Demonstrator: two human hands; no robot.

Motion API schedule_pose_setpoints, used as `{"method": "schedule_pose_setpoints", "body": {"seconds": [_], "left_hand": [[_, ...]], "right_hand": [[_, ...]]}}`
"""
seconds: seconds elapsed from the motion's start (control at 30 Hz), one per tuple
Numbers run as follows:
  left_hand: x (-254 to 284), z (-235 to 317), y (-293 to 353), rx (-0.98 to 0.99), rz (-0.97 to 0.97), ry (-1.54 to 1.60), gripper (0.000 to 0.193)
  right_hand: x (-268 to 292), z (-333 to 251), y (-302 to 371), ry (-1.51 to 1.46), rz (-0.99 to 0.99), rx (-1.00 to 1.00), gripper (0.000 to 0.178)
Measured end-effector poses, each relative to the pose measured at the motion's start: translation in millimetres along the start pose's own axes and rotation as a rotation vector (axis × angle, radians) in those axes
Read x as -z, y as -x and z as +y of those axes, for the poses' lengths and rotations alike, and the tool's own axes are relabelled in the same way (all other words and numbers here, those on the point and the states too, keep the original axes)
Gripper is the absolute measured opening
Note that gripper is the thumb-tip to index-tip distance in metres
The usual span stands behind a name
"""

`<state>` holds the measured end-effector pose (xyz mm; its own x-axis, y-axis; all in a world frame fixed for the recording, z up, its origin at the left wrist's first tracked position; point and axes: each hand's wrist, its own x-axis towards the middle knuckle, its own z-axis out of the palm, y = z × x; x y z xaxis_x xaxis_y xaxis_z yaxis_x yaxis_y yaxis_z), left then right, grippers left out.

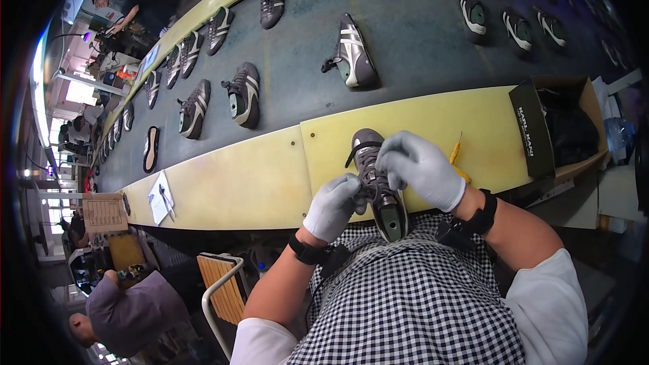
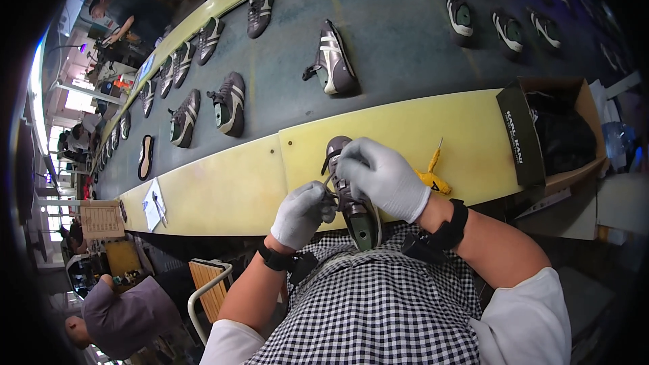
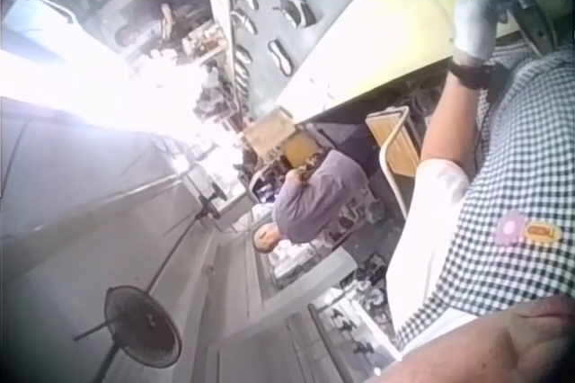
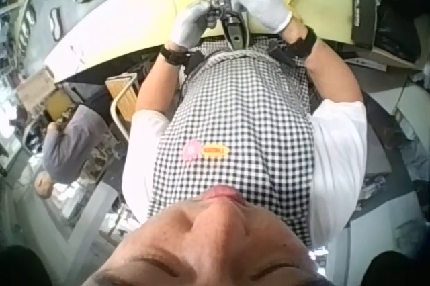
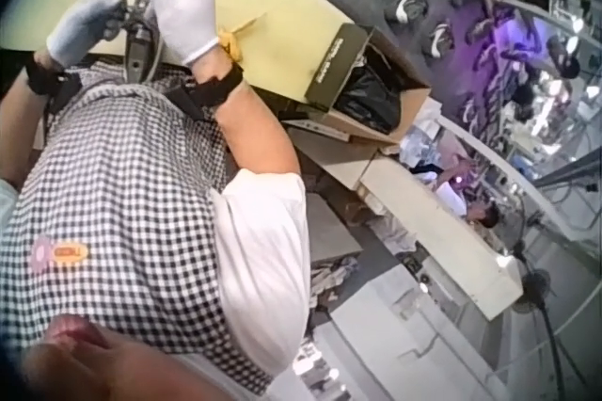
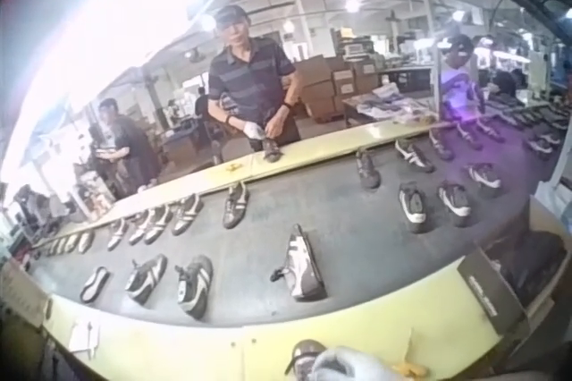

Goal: The recorder is lacing a shoe on a production line using a small tool.

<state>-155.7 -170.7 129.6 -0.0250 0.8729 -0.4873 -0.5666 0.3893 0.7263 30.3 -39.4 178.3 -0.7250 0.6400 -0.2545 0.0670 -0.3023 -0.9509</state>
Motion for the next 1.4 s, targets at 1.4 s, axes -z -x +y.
{"method": "schedule_pose_setpoints", "body": {"seconds": [1.4], "left_hand": [[-7.8, 43.9, 6.4, -0.069, 0.019, -0.041, 0.045]], "right_hand": [[-27.3, 31.0, -4.3, 0.409, -0.072, 0.036, 0.022]]}}
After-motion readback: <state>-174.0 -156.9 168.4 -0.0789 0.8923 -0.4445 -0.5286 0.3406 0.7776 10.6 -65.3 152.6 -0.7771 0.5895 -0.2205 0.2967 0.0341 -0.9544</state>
